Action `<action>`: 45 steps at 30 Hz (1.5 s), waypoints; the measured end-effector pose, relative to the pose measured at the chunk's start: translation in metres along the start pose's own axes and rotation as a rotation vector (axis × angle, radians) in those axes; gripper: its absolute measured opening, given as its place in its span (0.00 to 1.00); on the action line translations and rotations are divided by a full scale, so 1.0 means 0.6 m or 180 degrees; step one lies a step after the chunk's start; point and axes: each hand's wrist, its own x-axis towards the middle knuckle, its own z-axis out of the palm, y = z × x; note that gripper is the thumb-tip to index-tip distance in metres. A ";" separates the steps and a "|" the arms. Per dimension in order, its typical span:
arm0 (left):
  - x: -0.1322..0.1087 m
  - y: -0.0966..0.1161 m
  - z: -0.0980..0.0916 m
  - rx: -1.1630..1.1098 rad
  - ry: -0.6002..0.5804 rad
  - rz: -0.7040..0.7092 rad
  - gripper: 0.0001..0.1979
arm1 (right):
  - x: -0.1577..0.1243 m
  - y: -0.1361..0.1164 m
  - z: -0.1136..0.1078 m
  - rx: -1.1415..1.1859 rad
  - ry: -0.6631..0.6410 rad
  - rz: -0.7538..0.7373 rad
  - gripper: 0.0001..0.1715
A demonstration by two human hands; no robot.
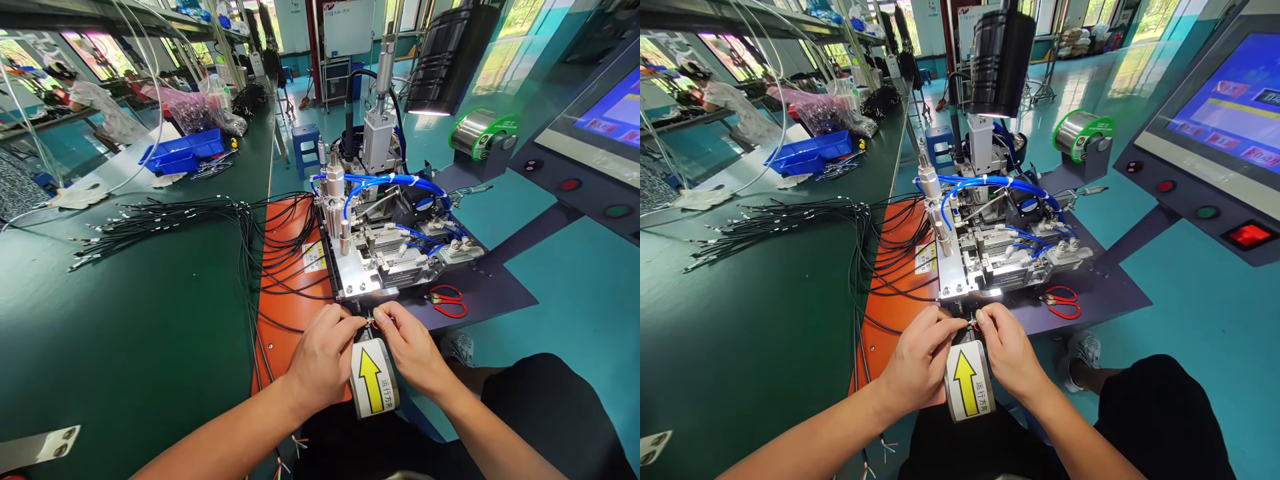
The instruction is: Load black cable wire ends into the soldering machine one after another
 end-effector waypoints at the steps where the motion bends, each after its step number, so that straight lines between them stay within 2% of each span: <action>1: 0.000 -0.001 0.000 -0.0007 -0.0004 -0.0013 0.15 | 0.000 0.000 0.000 -0.0004 0.0008 -0.0004 0.17; 29: 0.001 0.002 0.001 0.0051 -0.0049 -0.0170 0.15 | -0.002 0.003 0.001 -0.0112 0.0048 0.0032 0.17; 45: 0.001 0.004 0.003 0.0197 -0.0100 -0.0257 0.16 | 0.000 0.009 0.000 -0.0219 0.0112 -0.0154 0.15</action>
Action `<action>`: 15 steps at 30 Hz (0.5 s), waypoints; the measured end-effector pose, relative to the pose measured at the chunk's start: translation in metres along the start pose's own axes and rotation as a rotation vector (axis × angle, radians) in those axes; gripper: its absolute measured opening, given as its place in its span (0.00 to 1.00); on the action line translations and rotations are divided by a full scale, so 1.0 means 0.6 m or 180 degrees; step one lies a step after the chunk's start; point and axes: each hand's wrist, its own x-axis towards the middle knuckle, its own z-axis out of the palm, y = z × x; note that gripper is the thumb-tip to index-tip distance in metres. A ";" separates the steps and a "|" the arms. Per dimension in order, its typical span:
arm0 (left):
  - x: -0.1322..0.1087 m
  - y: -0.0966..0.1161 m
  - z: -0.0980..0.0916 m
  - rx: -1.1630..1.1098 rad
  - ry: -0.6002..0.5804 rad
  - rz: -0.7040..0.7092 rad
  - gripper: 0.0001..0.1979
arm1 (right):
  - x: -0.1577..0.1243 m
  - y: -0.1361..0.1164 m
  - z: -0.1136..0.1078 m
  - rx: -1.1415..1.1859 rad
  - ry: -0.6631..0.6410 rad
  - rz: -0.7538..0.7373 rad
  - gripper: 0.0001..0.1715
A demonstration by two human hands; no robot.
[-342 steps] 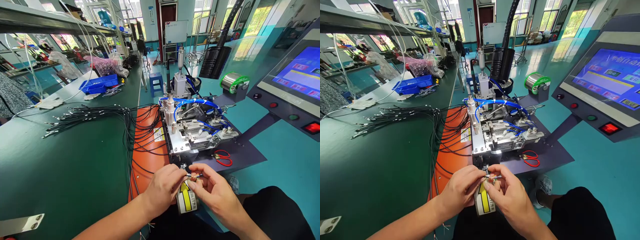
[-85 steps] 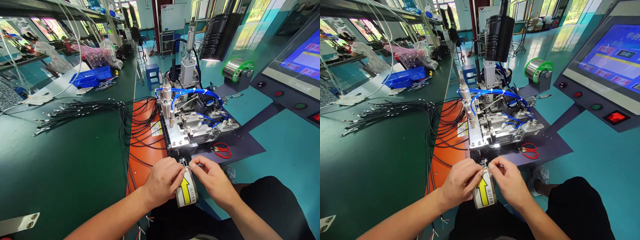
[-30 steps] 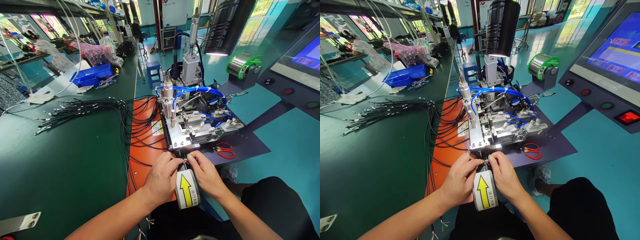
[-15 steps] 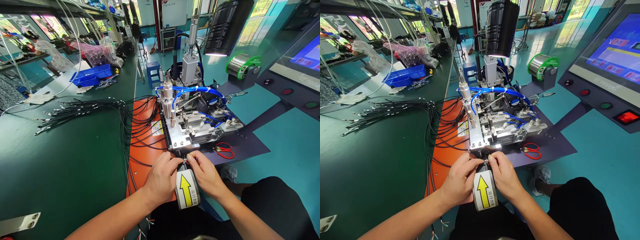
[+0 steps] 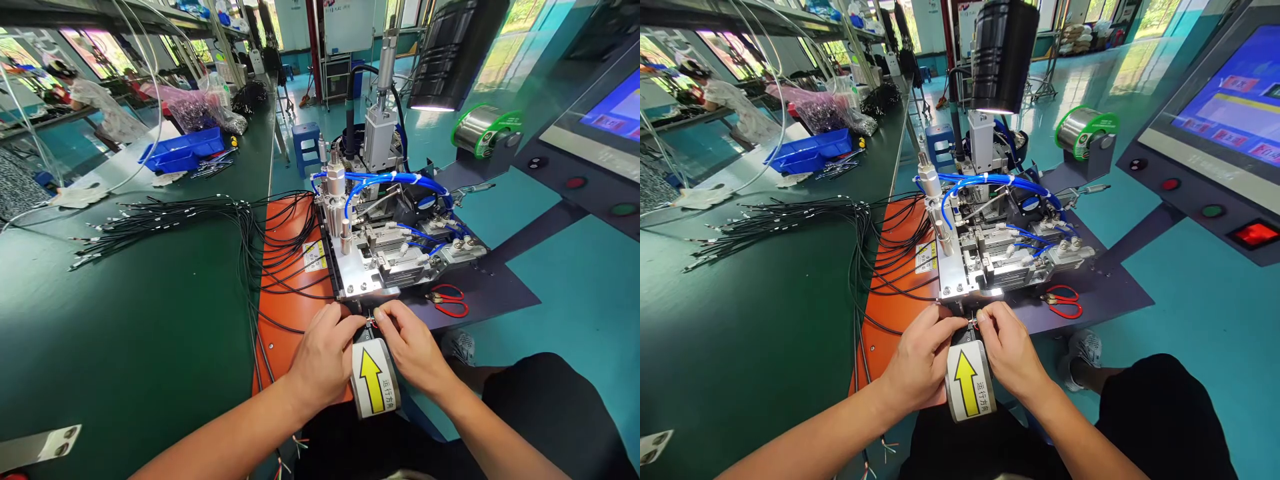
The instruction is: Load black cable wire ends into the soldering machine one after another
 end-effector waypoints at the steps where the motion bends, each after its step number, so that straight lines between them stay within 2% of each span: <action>1: 0.000 0.000 0.000 0.0015 0.0000 0.0010 0.16 | 0.001 0.000 0.000 -0.0017 -0.0001 0.0001 0.15; 9: 0.003 0.001 -0.002 0.0087 -0.0010 0.0048 0.14 | 0.006 -0.002 0.003 -0.0096 0.0044 -0.0010 0.15; 15: 0.001 -0.002 0.000 0.0113 0.0001 0.0041 0.15 | -0.001 0.004 0.005 0.0037 0.0195 -0.0275 0.13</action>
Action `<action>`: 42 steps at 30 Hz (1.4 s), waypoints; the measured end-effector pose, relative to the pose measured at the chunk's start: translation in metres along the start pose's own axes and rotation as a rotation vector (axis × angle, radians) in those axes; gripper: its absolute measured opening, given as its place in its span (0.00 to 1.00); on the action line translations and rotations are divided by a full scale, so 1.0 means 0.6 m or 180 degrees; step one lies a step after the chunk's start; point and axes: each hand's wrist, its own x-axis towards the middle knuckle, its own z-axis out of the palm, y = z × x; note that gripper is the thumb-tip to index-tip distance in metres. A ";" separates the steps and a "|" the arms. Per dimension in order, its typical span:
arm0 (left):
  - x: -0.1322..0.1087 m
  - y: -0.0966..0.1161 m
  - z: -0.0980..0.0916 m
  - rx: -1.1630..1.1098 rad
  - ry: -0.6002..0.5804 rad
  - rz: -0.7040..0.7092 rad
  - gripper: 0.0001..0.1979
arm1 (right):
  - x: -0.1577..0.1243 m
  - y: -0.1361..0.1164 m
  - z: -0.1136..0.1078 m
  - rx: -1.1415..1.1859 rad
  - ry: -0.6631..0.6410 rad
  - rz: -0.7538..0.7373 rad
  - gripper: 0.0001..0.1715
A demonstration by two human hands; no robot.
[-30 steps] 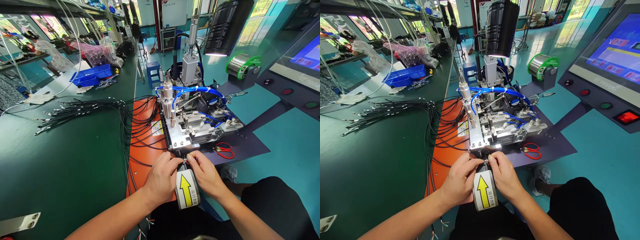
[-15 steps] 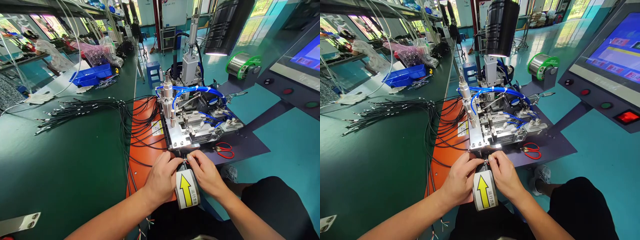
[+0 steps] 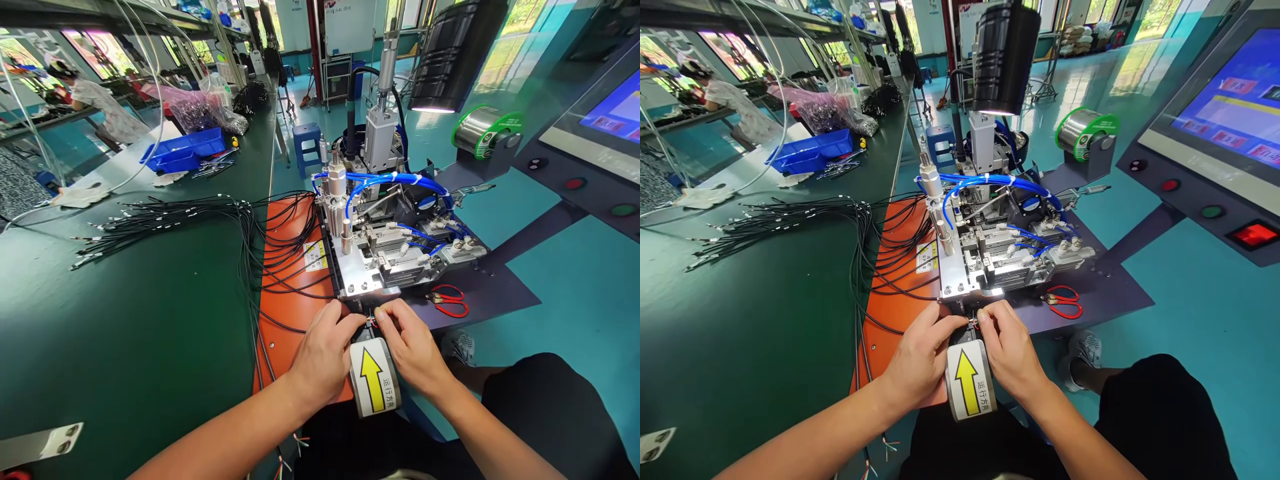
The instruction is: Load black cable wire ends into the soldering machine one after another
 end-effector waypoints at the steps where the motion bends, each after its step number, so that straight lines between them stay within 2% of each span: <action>1: 0.000 -0.001 0.000 0.0008 0.0002 -0.0002 0.15 | -0.001 0.001 0.000 0.0012 -0.0003 -0.0026 0.13; 12: 0.000 0.001 0.001 -0.0063 0.0015 -0.0007 0.15 | -0.003 0.008 0.000 0.0088 0.0122 -0.0463 0.10; 27: 0.005 0.002 -0.001 -0.0112 -0.0011 0.0062 0.14 | 0.002 0.007 0.000 -0.0104 0.0054 -0.0311 0.12; 42: 0.003 -0.002 -0.001 -0.0018 -0.0017 0.0271 0.12 | 0.006 0.004 -0.001 -0.0193 0.0102 -0.0367 0.13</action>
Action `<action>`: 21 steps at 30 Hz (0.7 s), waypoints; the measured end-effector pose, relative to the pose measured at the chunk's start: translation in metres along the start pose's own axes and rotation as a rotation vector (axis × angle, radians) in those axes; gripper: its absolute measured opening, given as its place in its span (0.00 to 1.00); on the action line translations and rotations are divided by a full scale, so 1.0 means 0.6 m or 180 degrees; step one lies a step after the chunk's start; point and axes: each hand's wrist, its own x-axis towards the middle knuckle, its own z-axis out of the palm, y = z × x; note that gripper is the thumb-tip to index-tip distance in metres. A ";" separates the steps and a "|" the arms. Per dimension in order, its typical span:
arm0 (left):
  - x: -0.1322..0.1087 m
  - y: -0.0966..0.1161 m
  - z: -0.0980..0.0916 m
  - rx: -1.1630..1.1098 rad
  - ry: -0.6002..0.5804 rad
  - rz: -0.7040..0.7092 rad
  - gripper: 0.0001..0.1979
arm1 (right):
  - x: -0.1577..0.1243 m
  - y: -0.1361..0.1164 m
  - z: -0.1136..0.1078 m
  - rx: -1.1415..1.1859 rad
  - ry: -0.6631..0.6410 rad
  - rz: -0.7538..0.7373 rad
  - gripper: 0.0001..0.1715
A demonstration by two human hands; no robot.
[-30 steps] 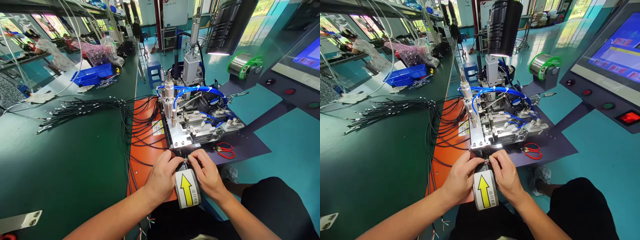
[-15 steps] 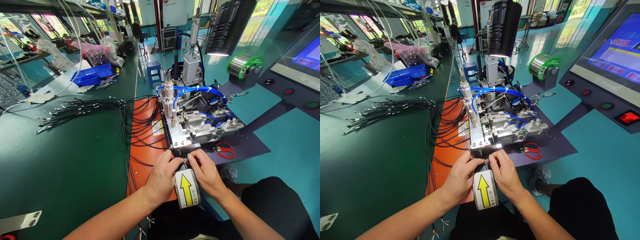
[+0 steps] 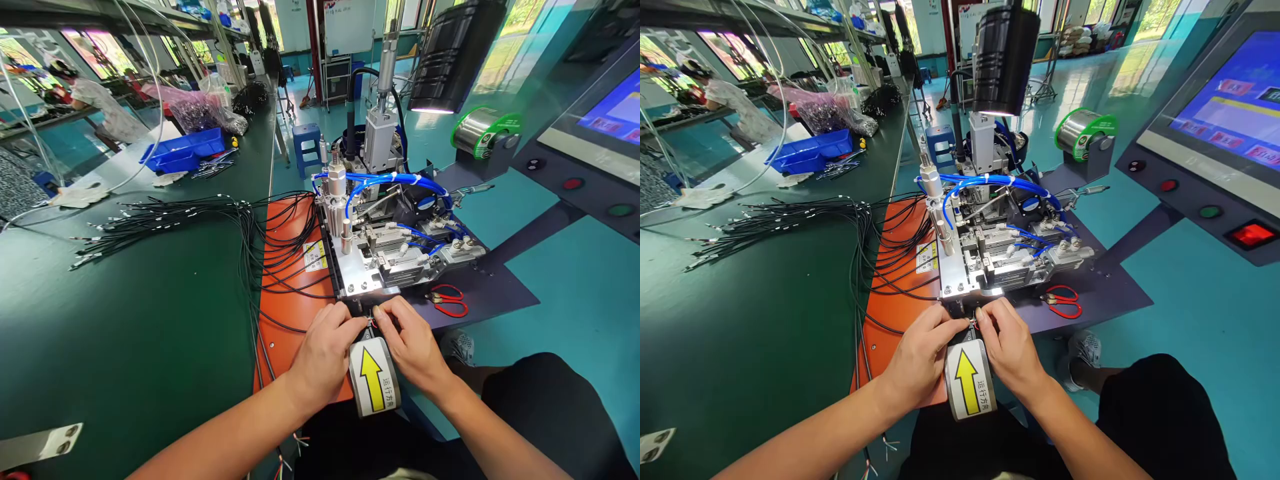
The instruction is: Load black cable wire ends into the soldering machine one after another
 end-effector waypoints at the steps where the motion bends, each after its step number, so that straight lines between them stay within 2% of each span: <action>1: 0.000 0.000 0.000 0.0050 0.0013 0.0043 0.11 | 0.001 0.000 0.000 0.0016 0.0011 0.0035 0.13; 7: -0.001 -0.003 -0.001 0.0261 -0.0076 0.0185 0.14 | 0.000 -0.002 -0.003 0.0170 -0.0029 0.0352 0.14; 15: -0.002 -0.001 -0.001 0.0281 -0.0133 0.0138 0.15 | -0.024 -0.002 -0.026 0.0151 0.0172 0.0140 0.12; 21: -0.004 -0.003 0.001 0.0250 -0.0119 0.0119 0.15 | -0.026 -0.004 -0.027 0.0139 0.0094 0.0026 0.11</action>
